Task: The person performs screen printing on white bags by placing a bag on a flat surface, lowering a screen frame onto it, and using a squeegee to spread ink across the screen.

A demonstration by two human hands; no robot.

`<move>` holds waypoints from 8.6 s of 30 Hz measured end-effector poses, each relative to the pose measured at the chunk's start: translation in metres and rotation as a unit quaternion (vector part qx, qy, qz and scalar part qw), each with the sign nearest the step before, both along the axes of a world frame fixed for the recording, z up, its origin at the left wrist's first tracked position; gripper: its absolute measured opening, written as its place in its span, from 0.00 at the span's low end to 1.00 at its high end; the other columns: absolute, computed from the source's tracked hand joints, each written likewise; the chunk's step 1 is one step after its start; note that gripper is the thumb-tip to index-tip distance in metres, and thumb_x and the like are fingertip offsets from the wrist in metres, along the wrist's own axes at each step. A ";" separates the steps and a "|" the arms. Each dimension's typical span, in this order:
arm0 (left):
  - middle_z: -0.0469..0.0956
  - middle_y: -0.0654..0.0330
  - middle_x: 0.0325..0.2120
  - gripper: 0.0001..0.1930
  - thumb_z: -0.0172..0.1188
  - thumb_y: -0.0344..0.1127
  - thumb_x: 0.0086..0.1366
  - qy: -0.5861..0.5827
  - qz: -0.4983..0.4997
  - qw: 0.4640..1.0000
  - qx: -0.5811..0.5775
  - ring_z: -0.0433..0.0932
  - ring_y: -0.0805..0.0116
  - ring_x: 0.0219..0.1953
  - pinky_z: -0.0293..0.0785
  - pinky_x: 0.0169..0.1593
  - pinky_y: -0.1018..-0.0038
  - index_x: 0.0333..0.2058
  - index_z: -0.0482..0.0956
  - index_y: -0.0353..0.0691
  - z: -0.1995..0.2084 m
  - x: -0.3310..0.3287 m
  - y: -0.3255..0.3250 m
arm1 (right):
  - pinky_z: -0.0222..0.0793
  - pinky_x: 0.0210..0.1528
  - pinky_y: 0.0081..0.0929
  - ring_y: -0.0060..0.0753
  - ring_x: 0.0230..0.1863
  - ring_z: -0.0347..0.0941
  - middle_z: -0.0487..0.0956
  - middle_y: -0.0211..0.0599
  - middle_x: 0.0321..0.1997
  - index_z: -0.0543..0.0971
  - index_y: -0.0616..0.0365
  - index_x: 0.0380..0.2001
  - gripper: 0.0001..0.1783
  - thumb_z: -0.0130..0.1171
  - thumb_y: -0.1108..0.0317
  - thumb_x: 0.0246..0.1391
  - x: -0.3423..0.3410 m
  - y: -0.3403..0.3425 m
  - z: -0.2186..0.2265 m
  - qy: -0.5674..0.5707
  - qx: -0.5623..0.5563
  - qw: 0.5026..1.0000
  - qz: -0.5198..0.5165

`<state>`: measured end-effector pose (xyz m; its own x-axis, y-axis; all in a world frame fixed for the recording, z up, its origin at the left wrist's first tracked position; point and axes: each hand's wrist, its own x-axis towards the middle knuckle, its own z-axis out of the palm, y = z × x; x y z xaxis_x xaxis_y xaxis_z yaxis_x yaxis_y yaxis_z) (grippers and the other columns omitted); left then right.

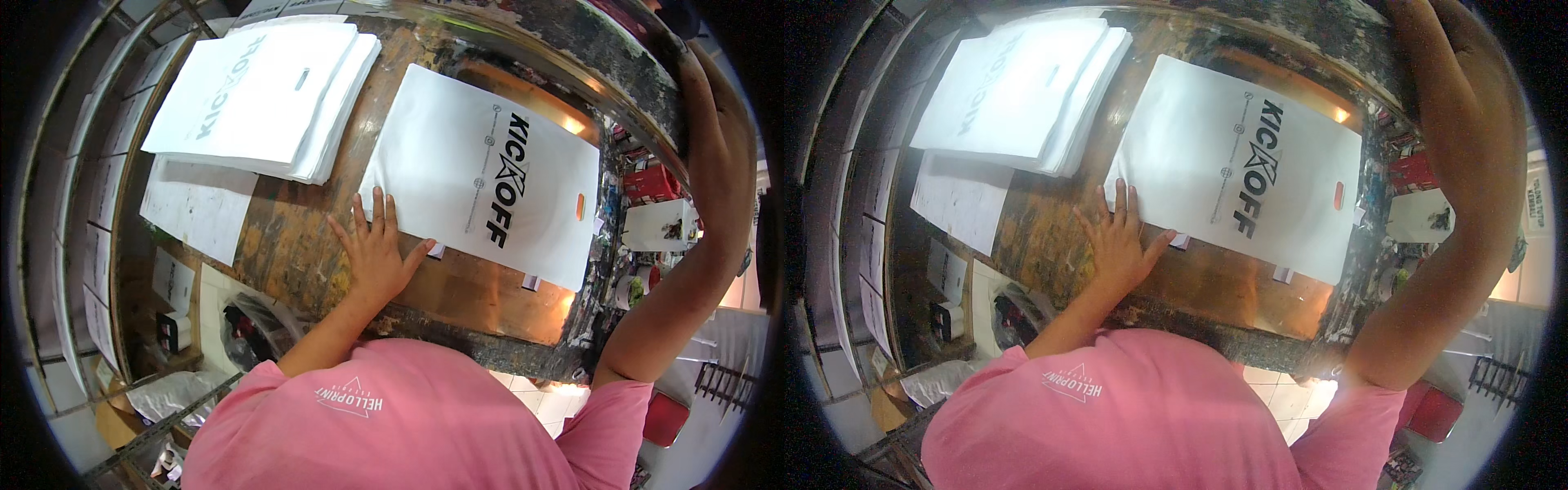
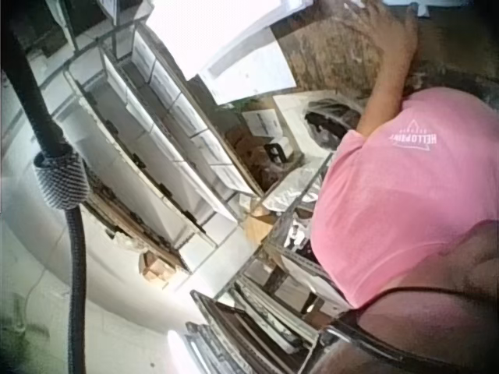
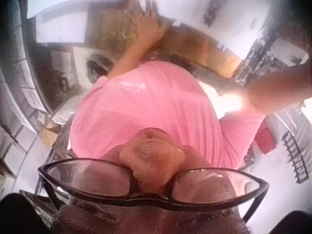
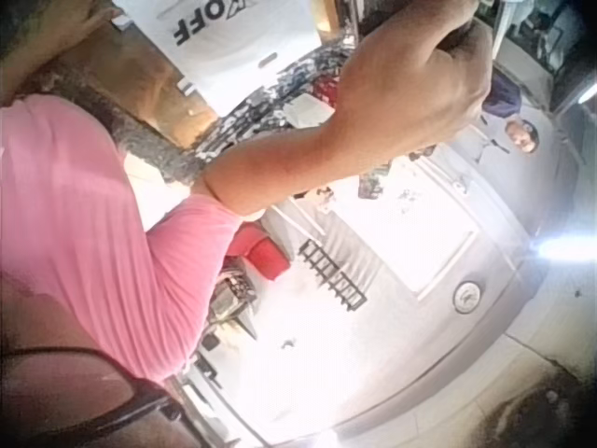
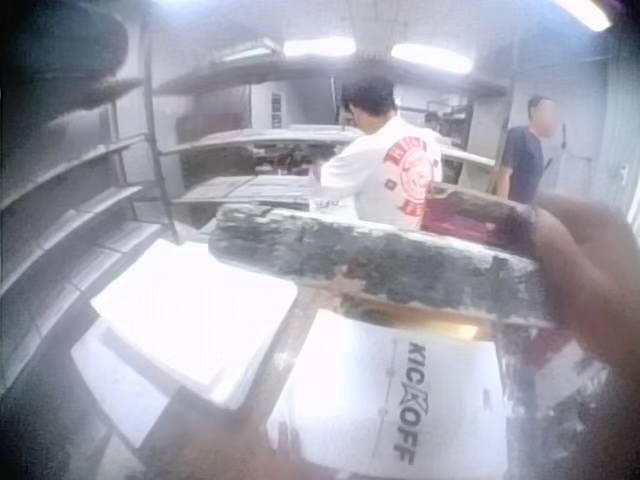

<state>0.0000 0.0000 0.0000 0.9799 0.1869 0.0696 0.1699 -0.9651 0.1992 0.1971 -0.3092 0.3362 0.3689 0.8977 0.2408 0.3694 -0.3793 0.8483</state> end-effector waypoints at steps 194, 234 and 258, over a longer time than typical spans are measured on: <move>0.73 0.44 0.57 0.43 0.59 0.22 0.51 -0.164 0.173 0.846 -0.478 0.79 0.66 0.41 0.76 0.45 0.69 0.69 0.60 0.33 0.132 0.094 0.427 | 0.63 0.45 0.44 0.53 0.36 0.72 0.79 0.49 0.32 0.79 0.64 0.35 0.19 0.55 0.56 0.55 -0.079 0.088 -0.029 0.169 0.483 0.859 -0.036; 0.71 0.45 0.62 0.55 0.38 0.83 0.60 0.077 0.078 0.446 -0.888 0.72 0.46 0.63 0.65 0.67 0.42 0.65 0.62 0.33 -0.032 -0.087 0.053 | 0.77 0.45 0.49 0.50 0.45 0.80 0.82 0.43 0.39 0.80 0.51 0.42 0.23 0.57 0.42 0.61 0.161 0.073 -0.309 0.415 0.326 0.842 -0.114; 0.72 0.44 0.62 0.55 0.34 0.86 0.58 0.075 -0.119 0.291 -0.946 0.69 0.42 0.65 0.56 0.70 0.40 0.62 0.74 0.41 -0.030 -0.079 0.058 | 0.74 0.41 0.42 0.46 0.42 0.75 0.75 0.43 0.35 0.73 0.58 0.40 0.21 0.62 0.50 0.57 -0.180 0.059 -0.199 0.470 0.356 0.798 -0.127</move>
